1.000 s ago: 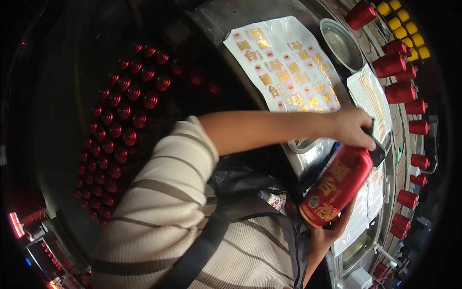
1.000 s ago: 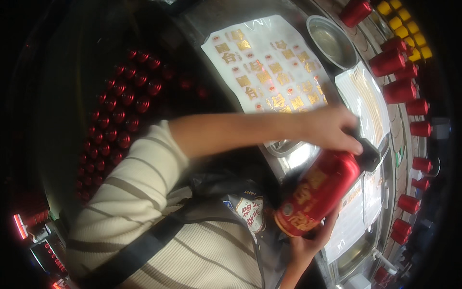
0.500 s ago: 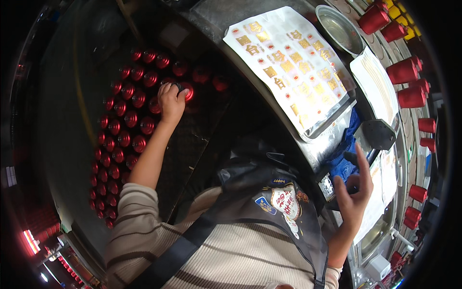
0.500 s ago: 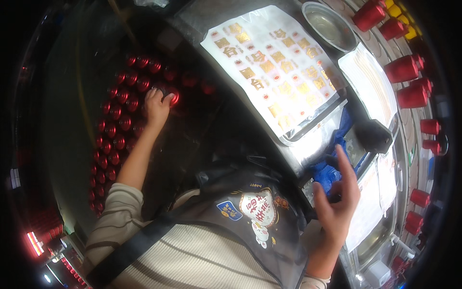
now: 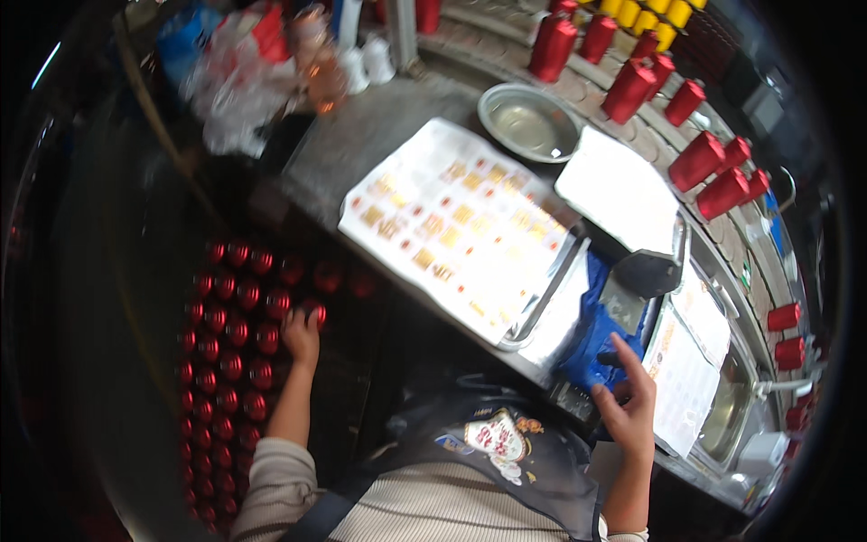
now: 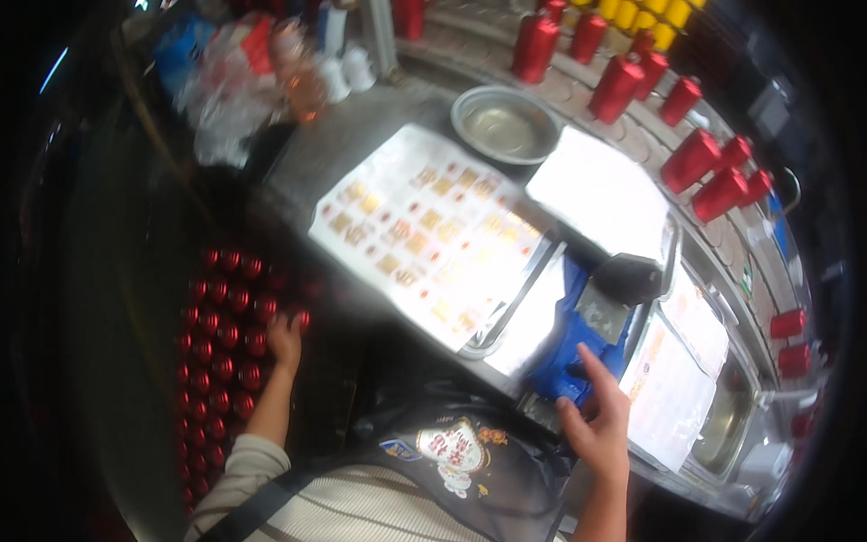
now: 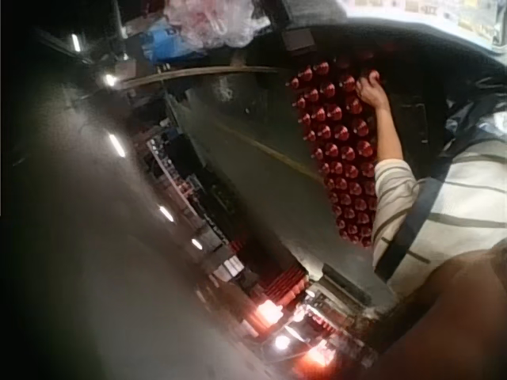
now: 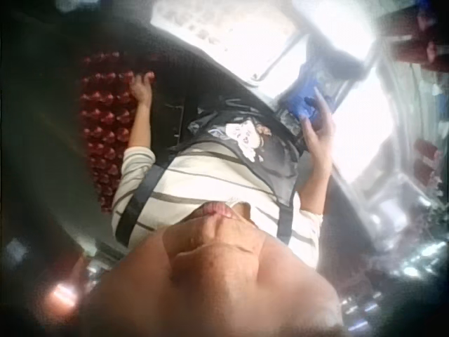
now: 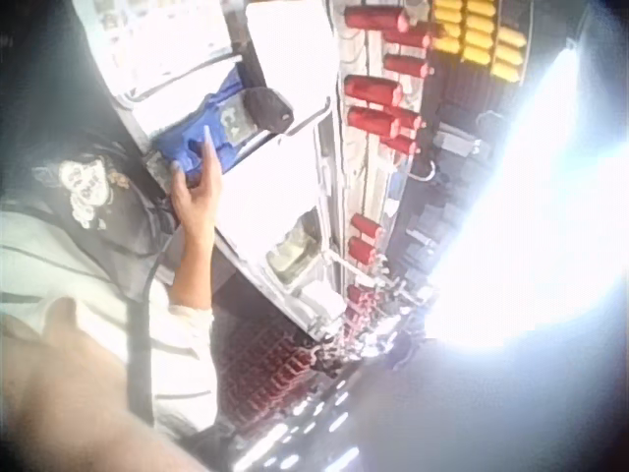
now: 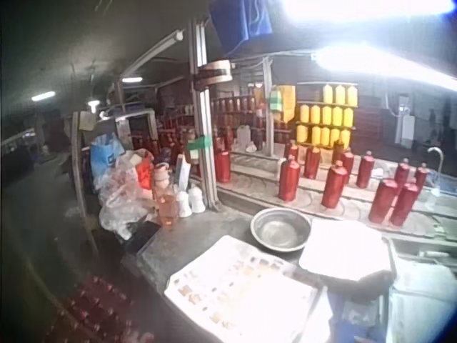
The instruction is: The person applies gold stickers to red cylindrical bottles. They peel stickers from a sheet, align them on the bottle surface, and smooth them with a blue cloth. The person repeats this process for multiple bottles, placing finished ones on a nearby rack.
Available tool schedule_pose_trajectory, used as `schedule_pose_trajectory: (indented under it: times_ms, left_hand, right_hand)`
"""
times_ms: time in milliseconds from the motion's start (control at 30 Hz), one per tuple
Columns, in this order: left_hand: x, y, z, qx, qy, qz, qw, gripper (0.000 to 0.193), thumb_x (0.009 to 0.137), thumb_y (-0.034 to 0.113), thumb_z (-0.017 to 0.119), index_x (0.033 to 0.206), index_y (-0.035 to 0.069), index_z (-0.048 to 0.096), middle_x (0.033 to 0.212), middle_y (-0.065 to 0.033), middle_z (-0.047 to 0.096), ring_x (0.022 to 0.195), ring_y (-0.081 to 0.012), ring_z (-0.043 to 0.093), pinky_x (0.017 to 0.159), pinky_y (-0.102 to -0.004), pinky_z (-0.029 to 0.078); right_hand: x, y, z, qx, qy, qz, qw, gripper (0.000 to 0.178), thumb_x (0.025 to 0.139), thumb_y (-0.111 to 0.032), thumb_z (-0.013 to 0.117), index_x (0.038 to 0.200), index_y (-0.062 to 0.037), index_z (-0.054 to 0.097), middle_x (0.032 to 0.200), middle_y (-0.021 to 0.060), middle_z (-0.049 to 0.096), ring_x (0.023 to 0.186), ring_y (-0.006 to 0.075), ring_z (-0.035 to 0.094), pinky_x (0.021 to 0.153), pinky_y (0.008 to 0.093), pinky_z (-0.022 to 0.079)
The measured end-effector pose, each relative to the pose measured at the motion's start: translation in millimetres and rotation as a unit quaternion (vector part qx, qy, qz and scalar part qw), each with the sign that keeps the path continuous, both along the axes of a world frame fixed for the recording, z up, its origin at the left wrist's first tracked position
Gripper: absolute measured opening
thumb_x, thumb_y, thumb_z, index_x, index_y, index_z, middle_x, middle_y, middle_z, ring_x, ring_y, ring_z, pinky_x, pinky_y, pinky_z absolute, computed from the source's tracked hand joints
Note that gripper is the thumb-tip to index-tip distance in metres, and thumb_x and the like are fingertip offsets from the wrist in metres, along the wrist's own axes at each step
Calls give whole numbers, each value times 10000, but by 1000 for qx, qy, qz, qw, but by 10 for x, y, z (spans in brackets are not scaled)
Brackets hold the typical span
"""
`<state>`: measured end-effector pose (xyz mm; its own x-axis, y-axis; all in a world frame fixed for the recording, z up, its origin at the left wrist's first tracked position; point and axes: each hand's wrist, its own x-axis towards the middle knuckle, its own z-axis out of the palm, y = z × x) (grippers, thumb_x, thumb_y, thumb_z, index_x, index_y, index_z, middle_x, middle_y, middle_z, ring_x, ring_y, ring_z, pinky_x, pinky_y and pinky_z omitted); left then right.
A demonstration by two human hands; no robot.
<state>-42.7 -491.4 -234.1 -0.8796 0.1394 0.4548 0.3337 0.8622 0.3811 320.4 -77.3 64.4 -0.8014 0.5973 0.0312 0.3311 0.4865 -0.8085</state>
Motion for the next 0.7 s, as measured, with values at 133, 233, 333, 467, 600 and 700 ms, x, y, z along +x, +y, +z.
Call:
schedule_pose_trajectory:
  times_ms: [133, 233, 333, 467, 600, 700]
  left_hand:
    - [-17, 14, 243, 63, 114, 43, 990, 315, 876, 318, 753, 816, 19, 677, 796, -190, 649, 771, -386, 614, 734, -472, 491]
    - [-272, 437, 1225, 279, 219, 11, 935, 203, 947, 152, 698, 888, -41, 678, 834, -154, 680, 761, -258, 644, 711, -364, 513]
    - [-94, 1540, 2496, 482, 144, -201, 841, 152, 989, 86, 647, 1039, -57, 634, 1002, -87, 698, 904, -121, 619, 807, -285, 519]
    - [179, 3696, 3554, 402, 185, -447, 777, 338, 906, 116, 727, 1201, -7, 617, 1173, -130, 649, 1106, -228, 602, 994, -366, 460]
    - [-271, 5722, 4207, 371, 178, -447, 794, 699, 839, 443, 779, 1275, -30, 507, 1245, -240, 572, 1149, -390, 565, 986, -464, 450]
    - [-481, 6741, 4528, 307, 123, -358, 873, 943, 746, 657, 759, 1328, -20, 453, 1348, -294, 492, 1218, -456, 518, 1010, -505, 433]
  right_hand:
    - [300, 139, -201, 6, 90, 18, 996, 635, 761, -30, 704, 1384, -39, 581, 1069, 85, 675, 594, 59, 466, 566, 207, 402]
    - [380, 220, -177, -134, 197, -49, 970, 575, 794, -18, 685, 1360, -6, 587, 1062, 80, 679, 625, 34, 478, 578, 193, 398]
    - [305, 367, -238, -142, 255, -80, 953, 454, 851, 29, 653, 1302, 12, 612, 988, 16, 644, 677, 1, 497, 615, 157, 394]
    - [320, 528, -353, -154, 282, -100, 942, 414, 865, 24, 668, 1277, 5, 629, 976, -10, 622, 693, -6, 506, 639, 146, 398]
    - [341, 563, -501, -173, 294, -127, 931, 403, 863, 15, 683, 1263, 23, 631, 995, 7, 633, 698, -5, 531, 627, 146, 405]
    - [412, 636, -602, -187, 298, -167, 921, 405, 863, 32, 671, 1265, 34, 623, 976, 26, 643, 658, -3, 529, 610, 147, 406]
